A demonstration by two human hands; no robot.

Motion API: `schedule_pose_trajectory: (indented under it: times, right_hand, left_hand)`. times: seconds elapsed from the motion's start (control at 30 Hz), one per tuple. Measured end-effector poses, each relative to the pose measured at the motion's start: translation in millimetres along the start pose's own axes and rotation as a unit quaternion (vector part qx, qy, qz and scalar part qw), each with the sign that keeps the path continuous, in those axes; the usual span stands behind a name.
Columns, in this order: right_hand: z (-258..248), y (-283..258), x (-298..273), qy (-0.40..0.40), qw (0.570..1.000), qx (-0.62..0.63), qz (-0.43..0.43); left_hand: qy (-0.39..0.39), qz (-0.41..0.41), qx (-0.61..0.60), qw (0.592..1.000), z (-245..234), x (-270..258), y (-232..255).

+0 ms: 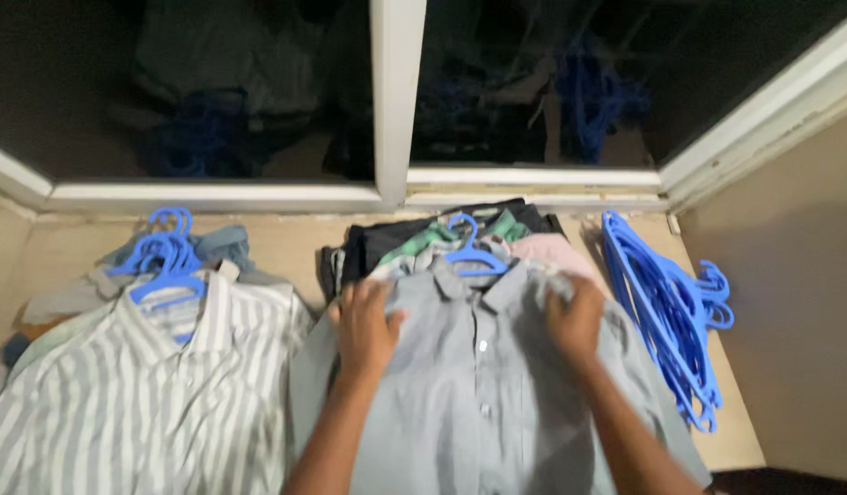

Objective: The person buttons several shirts and places them on blue plastic hangers. They handle a plaid shirt, a solid gray shirt, a striped shirt, a light green plaid shirt, and a black-and-white checkered shirt, buttoning each and then hanging it on a hanger.

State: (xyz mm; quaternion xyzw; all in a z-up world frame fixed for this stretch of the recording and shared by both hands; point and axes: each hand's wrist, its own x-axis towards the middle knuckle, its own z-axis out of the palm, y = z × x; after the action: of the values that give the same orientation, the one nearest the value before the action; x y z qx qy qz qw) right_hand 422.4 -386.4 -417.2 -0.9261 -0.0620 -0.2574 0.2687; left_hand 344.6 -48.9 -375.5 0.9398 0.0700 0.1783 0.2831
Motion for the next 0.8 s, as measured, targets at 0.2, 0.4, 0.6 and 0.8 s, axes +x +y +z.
schedule_pose_trajectory:
  times: [0.2,0.4,0.6,0.8]
  right_hand:
    - [5,-49,-52,-0.106,0.983,0.146,-0.033]
    - [11,-55,-45,-0.157,0.947,0.201,0.197]
    - [37,-52,-22,-0.193,0.891,0.232,0.338]
    - [48,-62,-13,-0.211,0.84,0.195,0.461]
  left_hand:
    - [-0.066,-0.115,-0.206,0.969,31,-25,56]
    - [-0.057,-0.031,-0.231,0.971,73,-13,85]
    - [-0.159,-0.051,-0.092,0.982,102,1,87]
    - [-0.244,-0.075,-0.008,0.967,111,1,69]
